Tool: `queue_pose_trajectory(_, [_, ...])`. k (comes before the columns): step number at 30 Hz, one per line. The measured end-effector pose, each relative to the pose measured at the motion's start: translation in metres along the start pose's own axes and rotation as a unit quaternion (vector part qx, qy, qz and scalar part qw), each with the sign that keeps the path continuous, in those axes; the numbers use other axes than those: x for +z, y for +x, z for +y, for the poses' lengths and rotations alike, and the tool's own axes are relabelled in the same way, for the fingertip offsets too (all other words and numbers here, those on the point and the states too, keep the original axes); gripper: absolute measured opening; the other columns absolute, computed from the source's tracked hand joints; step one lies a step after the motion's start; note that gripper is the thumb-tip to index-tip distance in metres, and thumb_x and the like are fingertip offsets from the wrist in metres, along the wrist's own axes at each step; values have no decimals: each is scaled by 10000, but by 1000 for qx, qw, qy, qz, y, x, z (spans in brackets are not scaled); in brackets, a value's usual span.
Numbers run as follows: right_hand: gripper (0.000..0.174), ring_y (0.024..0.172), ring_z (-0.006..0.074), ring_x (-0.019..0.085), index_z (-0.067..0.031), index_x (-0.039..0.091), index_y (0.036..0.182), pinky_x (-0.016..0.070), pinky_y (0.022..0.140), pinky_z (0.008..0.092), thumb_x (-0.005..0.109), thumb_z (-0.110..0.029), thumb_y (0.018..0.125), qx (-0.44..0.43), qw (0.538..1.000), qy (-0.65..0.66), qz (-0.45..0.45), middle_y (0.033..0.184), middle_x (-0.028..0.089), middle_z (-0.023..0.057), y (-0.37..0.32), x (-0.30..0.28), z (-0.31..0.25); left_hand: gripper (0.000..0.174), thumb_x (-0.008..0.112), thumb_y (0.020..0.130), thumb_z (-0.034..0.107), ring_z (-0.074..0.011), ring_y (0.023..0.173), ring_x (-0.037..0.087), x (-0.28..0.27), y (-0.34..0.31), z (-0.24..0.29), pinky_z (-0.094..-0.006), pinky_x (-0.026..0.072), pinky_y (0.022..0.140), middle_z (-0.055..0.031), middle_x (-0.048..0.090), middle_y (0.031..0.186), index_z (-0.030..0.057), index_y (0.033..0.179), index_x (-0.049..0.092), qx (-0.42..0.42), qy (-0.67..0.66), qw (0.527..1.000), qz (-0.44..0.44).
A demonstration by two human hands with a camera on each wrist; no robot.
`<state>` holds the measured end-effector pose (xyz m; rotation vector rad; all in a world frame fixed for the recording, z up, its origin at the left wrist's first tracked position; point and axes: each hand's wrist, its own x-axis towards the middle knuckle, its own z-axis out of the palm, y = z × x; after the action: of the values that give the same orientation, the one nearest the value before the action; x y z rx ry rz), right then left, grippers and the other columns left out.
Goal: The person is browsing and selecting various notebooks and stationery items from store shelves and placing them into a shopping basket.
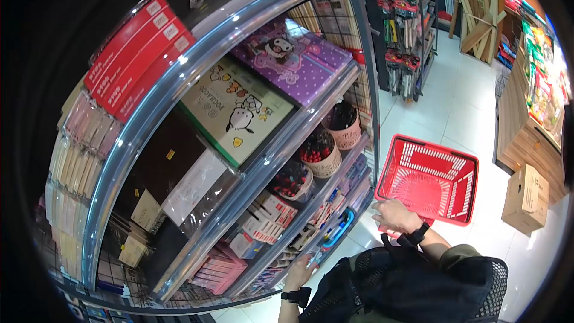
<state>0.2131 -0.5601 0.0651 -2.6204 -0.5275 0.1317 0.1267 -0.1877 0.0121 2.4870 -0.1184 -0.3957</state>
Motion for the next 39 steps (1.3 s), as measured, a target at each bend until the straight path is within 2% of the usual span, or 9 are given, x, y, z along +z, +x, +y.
queue_pose_trajectory(8, [371, 893, 363, 611, -48, 621, 1060, 486, 784, 453, 589, -324, 815, 63, 997, -13, -32, 968, 637, 204, -18, -47, 87, 468, 548, 875, 367, -344, 1026, 586, 14, 55, 94, -411, 457, 869, -193, 613, 1100, 22, 1192, 531, 4, -11, 998, -60])
queue_pose_trajectory(17, [407, 922, 334, 620, -48, 617, 1070, 487, 809, 436, 594, -366, 817, 77, 993, -36, -82, 974, 655, 171, -22, -56, 170, 384, 545, 883, 296, -308, 986, 604, 23, 90, 184, -378, 467, 843, -172, 615, 1094, 15, 1144, 568, 46, -90, 994, 26])
queue_pose_trajectory(19, [421, 917, 331, 624, -46, 614, 1071, 491, 805, 432, 591, -382, 819, 63, 994, -41, -84, 973, 660, 160, -27, -54, 178, 320, 565, 880, 212, -251, 895, 647, 17, 87, 206, -332, 502, 775, -172, 641, 994, -6, 1113, 583, 83, -101, 990, 62])
queue_pose_trajectory(21, [423, 908, 336, 622, -41, 620, 1052, 496, 783, 432, 599, -389, 812, 45, 994, -41, -89, 964, 654, 170, -24, -55, 184, 291, 574, 872, 191, -296, 885, 632, 8, 91, 218, -345, 494, 759, -172, 633, 1004, 1, 1091, 588, 101, -106, 986, 76])
queue_pose_trajectory(24, [428, 907, 342, 615, -33, 625, 1022, 493, 776, 435, 610, -400, 803, 41, 994, -6, -98, 955, 643, 187, -12, -67, 182, 278, 563, 891, 184, -240, 891, 643, -33, 95, 255, -326, 502, 769, -156, 641, 1025, 21, 1113, 596, 127, -93, 983, 91])
queue_pose_trajectory(31, [325, 877, 368, 598, 8, 606, 1005, 463, 817, 443, 576, -282, 862, -105, 988, 100, 50, 928, 629, 201, 54, -156, 106, 299, 540, 917, 144, -172, 1005, 602, -134, 105, 308, -307, 480, 853, -123, 627, 1079, -3, 1177, 550, 209, -234, 946, 76])
queue_pose_trajectory(33, [381, 979, 370, 563, 30, 551, 1110, 430, 877, 441, 593, -251, 856, -164, 969, 116, 144, 1046, 595, 214, 73, -184, 81, 338, 519, 923, 70, -157, 1069, 559, -161, 106, 324, -288, 431, 943, -94, 595, 1139, 5, 1253, 483, 196, -308, 928, 67])
queue_pose_trajectory(37, [574, 1221, 362, 417, 47, 400, 1289, 338, 1001, 435, 615, -241, 841, -262, 926, 33, 269, 1318, 438, 216, 114, -239, 37, 429, 566, 900, 119, -168, 1166, 481, -208, 118, 341, -311, 374, 997, -99, 530, 1239, 4, 1293, 437, 232, -315, 912, 122])
queue_pose_trajectory(39, [611, 1241, 365, 398, 56, 375, 1302, 315, 1021, 443, 615, -266, 841, -289, 902, 4, 322, 1344, 407, 226, 135, -260, 21, 523, 586, 874, 170, -196, 1206, 445, -228, 129, 344, -330, 343, 1011, -132, 487, 1284, -24, 1321, 395, 182, -317, 919, 146])
